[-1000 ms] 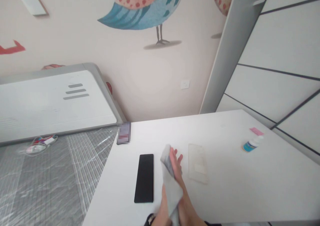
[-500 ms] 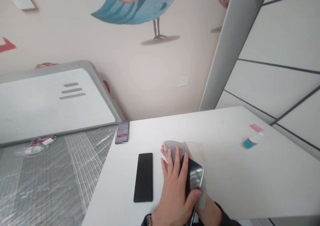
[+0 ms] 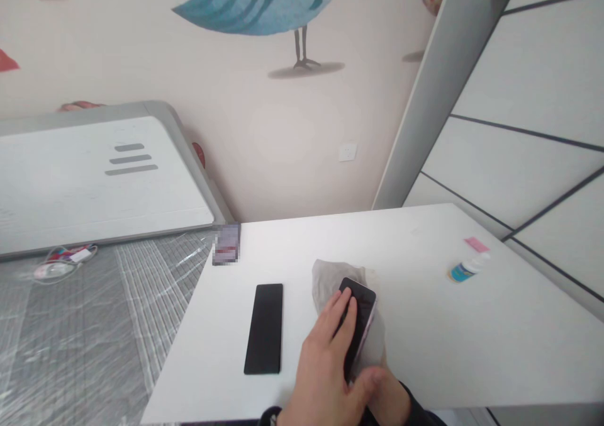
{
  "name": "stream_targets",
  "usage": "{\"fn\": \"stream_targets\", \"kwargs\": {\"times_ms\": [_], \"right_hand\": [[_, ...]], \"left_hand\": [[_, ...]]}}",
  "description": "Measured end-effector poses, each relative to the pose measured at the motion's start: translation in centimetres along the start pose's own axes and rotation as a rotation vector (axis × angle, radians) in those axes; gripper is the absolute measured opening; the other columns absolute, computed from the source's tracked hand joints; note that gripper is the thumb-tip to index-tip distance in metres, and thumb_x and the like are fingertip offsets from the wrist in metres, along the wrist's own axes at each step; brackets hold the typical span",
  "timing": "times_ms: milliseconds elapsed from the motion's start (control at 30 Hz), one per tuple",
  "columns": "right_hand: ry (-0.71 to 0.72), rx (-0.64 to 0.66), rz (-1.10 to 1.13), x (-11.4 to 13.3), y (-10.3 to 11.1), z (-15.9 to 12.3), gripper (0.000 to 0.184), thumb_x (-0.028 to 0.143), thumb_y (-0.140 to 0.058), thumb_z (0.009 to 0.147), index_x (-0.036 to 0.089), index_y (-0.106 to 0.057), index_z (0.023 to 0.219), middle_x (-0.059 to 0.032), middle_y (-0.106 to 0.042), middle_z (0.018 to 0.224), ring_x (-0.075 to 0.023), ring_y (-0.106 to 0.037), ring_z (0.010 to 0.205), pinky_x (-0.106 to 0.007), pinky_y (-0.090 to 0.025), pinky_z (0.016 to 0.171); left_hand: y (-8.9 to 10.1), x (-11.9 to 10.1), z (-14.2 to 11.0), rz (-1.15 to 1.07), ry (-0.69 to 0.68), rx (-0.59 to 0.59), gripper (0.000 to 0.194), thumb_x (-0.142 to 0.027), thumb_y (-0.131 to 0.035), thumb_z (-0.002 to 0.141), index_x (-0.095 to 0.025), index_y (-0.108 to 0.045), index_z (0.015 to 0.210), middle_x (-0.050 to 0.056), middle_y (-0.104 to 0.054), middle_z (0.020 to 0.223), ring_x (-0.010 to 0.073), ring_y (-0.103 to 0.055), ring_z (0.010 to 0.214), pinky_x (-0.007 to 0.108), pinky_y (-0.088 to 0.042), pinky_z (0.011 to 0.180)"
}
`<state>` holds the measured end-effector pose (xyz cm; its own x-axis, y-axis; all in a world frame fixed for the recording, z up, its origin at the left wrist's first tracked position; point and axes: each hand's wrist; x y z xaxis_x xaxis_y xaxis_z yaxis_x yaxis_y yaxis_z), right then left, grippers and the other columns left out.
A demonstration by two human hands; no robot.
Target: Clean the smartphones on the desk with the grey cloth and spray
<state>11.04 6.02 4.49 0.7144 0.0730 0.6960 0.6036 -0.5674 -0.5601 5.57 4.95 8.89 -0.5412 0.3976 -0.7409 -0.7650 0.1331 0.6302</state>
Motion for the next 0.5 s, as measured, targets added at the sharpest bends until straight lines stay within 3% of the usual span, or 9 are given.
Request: {"fn": "stream_targets", "kwargs": {"times_ms": [100, 200, 267, 367, 500], "right_hand": [[0.092, 0.231, 0.224, -1.0, 1.6, 0.2, 0.058, 0.071, -0.058, 0.083, 0.035, -0.079, 0.124, -0.0040, -0.059, 0.154, -0.0260, -0.042, 0.153, -0.046, -0.048, 0.108], [0.032, 0.311, 0.175, -0.8, 2.2, 1.2, 0.032, 0.053, -0.069, 0.086, 0.033, -0.084, 0.105, -0.0069, -0.075, 0.129, -0.0263, -0.063, 0.135, -0.043, -0.056, 0.100], [-0.022, 0.335, 0.128, 0.0, 1.9, 1.8, 0.022, 0.047, -0.076, 0.083, 0.032, -0.084, 0.097, -0.0066, -0.082, 0.109, -0.0278, -0.076, 0.111, -0.042, -0.061, 0.092], [-0.059, 0.382, 0.081, 1.5, 1.1, 2.1, 0.035, 0.048, -0.082, 0.079, 0.028, -0.082, 0.108, -0.0066, -0.082, 0.101, -0.0291, -0.078, 0.093, -0.047, -0.062, 0.093], [-0.071, 0.407, 0.016, 2.8, 0.9, 2.0, 0.052, 0.051, -0.081, 0.082, 0.025, -0.076, 0.127, -0.0082, -0.083, 0.103, -0.0317, -0.077, 0.099, -0.052, -0.059, 0.098]], "left_hand": [[-0.2, -0.3, -0.1, -0.116, 0.036, 0.066, 0.076, -0.033, -0.063, 0.099, -0.024, -0.029, 0.166, 0.014, -0.032, 0.172, 0.0338, -0.026, 0.161, 0.060, -0.026, 0.129], [0.7, 0.0, 0.7, -0.244, 0.009, 0.020, 0.056, -0.036, -0.052, 0.106, -0.027, -0.043, 0.160, 0.012, -0.041, 0.168, 0.0294, -0.036, 0.157, 0.054, -0.029, 0.129], [2.0, 0.3, 1.3, -0.320, 0.003, -0.098, 0.051, -0.045, -0.055, 0.105, -0.031, -0.053, 0.154, 0.010, -0.052, 0.161, 0.0288, -0.048, 0.150, 0.048, -0.039, 0.125], [3.6, 0.7, 1.8, -0.367, 0.044, -0.286, 0.047, -0.054, -0.054, 0.104, -0.029, -0.067, 0.141, 0.011, -0.066, 0.146, 0.0289, -0.061, 0.137, 0.043, -0.050, 0.115], [4.0, 1.0, 1.3, -0.354, 0.069, -0.262, 0.057, -0.058, -0.031, 0.109, -0.030, -0.059, 0.149, 0.009, -0.062, 0.153, 0.0279, -0.055, 0.143, 0.046, -0.042, 0.121]]}}
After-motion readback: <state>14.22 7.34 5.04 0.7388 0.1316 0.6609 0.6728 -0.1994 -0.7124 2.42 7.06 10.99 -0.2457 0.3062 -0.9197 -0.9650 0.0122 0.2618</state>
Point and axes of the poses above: each hand's wrist, its own z-axis towards the middle knuckle, its own y-axis out of the back of the hand, x = y × z
